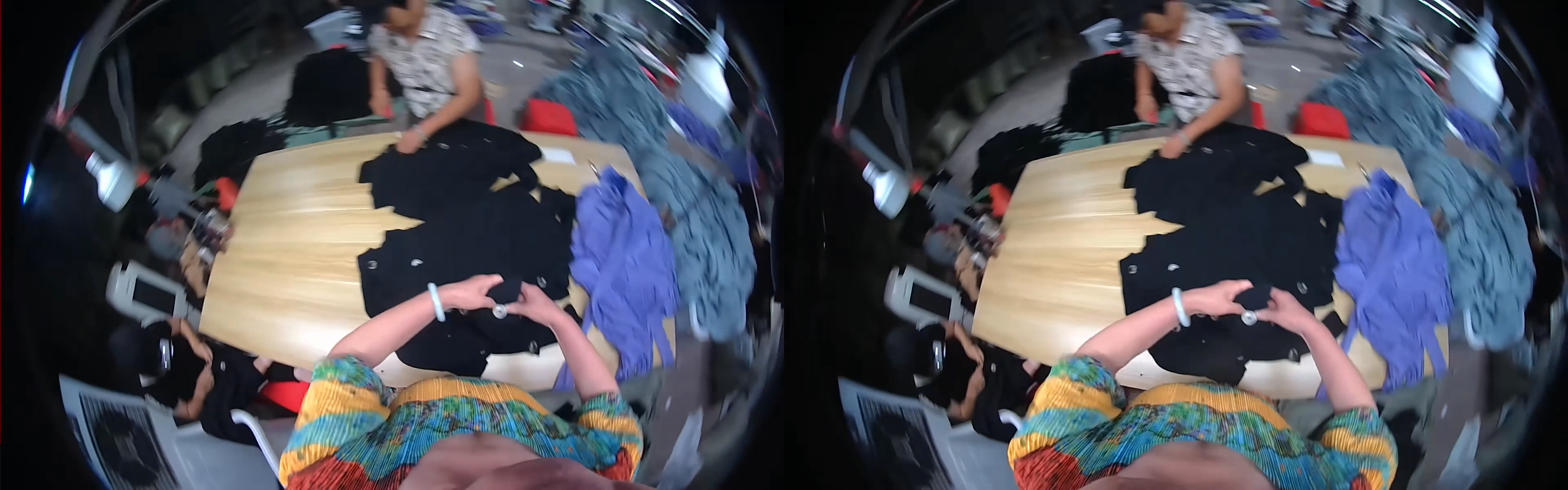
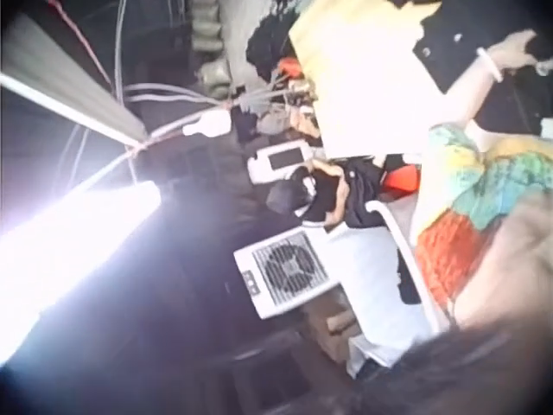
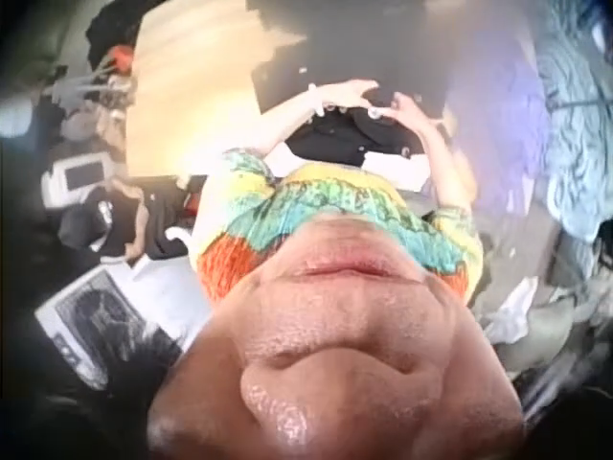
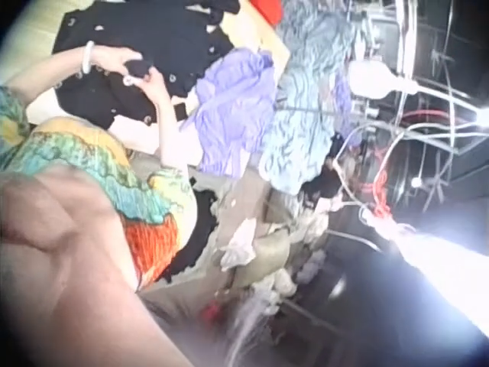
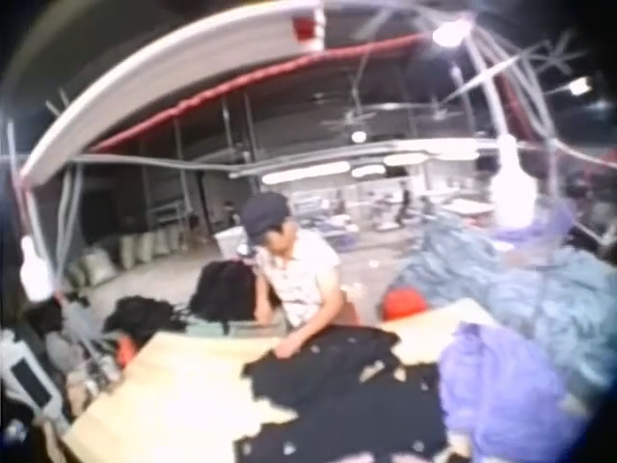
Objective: Attaching or inspecting metal eyelets on black fabric garments in a factory setting.
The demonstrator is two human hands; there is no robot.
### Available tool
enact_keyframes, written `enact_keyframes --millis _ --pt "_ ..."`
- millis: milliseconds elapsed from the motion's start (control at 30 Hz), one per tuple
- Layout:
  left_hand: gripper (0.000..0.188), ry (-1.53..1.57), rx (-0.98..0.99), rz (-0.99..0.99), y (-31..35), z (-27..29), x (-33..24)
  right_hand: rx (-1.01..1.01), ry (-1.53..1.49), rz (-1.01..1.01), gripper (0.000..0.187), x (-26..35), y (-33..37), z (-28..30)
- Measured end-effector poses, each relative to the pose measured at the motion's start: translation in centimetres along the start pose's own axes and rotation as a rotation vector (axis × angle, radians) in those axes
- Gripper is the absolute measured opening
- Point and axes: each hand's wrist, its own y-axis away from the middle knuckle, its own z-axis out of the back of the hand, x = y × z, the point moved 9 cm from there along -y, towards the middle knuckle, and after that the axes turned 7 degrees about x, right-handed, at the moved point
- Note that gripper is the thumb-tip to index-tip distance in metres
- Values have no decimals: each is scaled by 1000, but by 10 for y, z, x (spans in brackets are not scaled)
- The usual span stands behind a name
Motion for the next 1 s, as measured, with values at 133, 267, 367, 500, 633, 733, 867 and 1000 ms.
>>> enact_keyframes --millis 133,267,367,500,633,733,867,1000 --pt "40 315 -139 -11 11 12 10 -7 -70 -165 42 -7 -5 -11" --pt "51 408 -203 -44 13 15 13 -141 -242 -149 26 -9 0 -8" --pt "56 250 -293 119 16 20 30 -151 -461 114 14 17 11 0" --pt "67 -3 -373 81 34 14 50 -368 -632 385 3 48 51 48" --pt "77 -583 -635 -82 96 12 82 -661 -653 480 26 35 77 89" --pt "81 -722 -714 191 140 15 162 -867 -310 173 33 -11 72 102" --pt "81 -291 -1119 457 210 23 264 -968 477 -123 45 -53 55 74" --pt "77 667 -823 642 207 -5 346 -1100 482 57 34 -68 50 3"
